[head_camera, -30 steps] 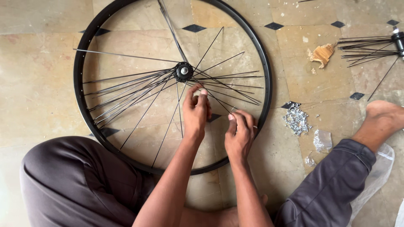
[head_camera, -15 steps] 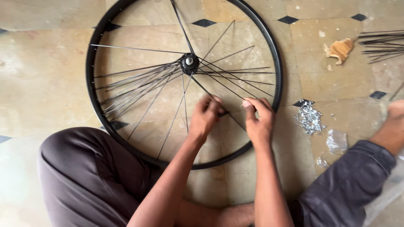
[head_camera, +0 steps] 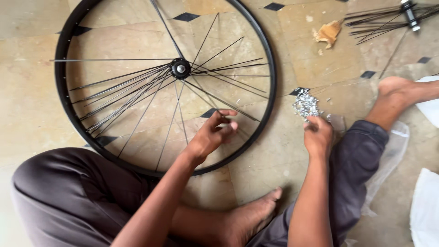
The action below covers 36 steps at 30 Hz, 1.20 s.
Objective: The person sits on the floor and installs spokes into a bicycle wheel rim, threading them through the hub and securing them with nipples. The person works methodically around the wheel, inserting and tightening each spoke by hand.
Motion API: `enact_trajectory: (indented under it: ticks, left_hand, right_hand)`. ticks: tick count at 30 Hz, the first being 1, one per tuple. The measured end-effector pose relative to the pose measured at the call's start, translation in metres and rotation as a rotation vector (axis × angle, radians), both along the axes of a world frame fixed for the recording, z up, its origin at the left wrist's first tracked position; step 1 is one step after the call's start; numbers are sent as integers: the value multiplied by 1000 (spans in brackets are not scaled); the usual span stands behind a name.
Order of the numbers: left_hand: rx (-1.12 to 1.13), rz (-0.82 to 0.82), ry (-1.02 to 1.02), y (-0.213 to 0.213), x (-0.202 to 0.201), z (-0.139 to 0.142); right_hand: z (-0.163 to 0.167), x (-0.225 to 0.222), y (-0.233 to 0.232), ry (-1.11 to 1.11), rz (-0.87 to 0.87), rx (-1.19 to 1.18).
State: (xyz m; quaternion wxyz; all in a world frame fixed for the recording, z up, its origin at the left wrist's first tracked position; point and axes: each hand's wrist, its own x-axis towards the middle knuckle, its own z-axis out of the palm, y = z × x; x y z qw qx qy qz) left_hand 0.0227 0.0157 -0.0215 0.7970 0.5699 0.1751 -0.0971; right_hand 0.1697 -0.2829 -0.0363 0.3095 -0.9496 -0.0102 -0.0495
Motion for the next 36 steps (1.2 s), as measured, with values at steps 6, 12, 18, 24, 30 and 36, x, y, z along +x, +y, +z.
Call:
enact_trajectory:
  ticks: [6, 12, 18, 24, 30, 36]
  left_hand:
    - [287, -25, -94, -12, -8, -9]
    - [831, -224, -137, -37, -35, -19]
    - [870, -485, -28, -13, -29, -10]
    - [822, -379, -177, -8, -27, -12]
    - [763, -405, -168, -8, -14, -22]
    - [724, -415, -84, -9, -18, -19]
  right_hand:
    - [-11, 3, -1, -118, -90, -86]
    - [-16, 5, -4, -155, 9, -34]
    - [-17, 12, -7, -179, 33, 0]
    - [-13, -4, -7, -142, -114, 182]
    - [-33, -2, -9, -111, 5, 349]
    - [-41, -4, -11, -116, -12, 349]
